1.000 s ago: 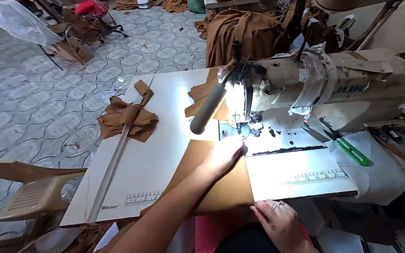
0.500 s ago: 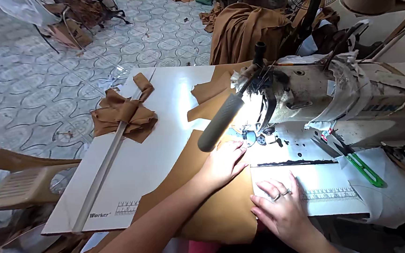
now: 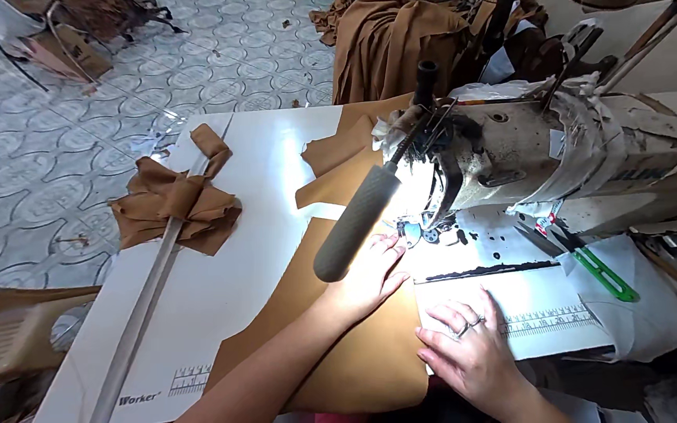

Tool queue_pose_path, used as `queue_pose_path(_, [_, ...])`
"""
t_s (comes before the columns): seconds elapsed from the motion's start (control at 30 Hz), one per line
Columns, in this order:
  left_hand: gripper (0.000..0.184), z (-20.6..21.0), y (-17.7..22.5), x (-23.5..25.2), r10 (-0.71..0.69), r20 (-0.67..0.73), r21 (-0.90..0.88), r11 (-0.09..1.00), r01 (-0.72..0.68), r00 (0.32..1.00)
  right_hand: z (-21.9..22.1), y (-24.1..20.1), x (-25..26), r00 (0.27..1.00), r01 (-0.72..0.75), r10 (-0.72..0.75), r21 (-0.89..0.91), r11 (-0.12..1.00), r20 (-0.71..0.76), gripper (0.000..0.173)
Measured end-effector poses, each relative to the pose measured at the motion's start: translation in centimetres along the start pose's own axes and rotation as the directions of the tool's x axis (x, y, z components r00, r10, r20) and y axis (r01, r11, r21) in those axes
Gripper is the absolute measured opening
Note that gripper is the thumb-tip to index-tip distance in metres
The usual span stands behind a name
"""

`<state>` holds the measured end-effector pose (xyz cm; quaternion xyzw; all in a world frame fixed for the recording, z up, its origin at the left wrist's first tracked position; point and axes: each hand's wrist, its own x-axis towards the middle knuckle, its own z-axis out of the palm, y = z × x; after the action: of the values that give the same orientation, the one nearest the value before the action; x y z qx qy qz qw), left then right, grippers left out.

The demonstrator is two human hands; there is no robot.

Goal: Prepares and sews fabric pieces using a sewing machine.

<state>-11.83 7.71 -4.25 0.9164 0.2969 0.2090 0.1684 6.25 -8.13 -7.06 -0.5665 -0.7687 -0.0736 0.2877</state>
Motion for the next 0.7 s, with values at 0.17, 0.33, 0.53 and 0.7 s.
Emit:
queue_pose_path(0.17, [0.040,0.0,-0.9,0.6,-0.020,-0.003,-0.051,0.998,0.020,1.000,0.1,0.0,0.2,0.999,-0.031,0.031,-0.013,0.999,0.021,0.034])
queue_pose_path(0.33, [0.035,-0.5,0.9,-0.4,-0.039,0.021,0.021,0.999,0.038,0.999,-0.2,-0.1,0.8,0.999,-0.035,0.035,-0.011,0.999,0.035,0.035])
queue_pose_path(0.53, [0.040,1.1,2.7,-4.9,0.007,-0.053,0.076,0.997,-0.003,0.999,-0.4,0.4,0.9,0.998,-0.009,0.009,0.002,1.000,0.070,0.034])
queue_pose_path(0.7, [0.037,0.1,1.2,-3.2,-0.017,0.010,0.009,1.000,0.017,1.000,0.0,1.3,3.2,0.993,-0.001,-0.007,0.064,0.998,0.119,0.032])
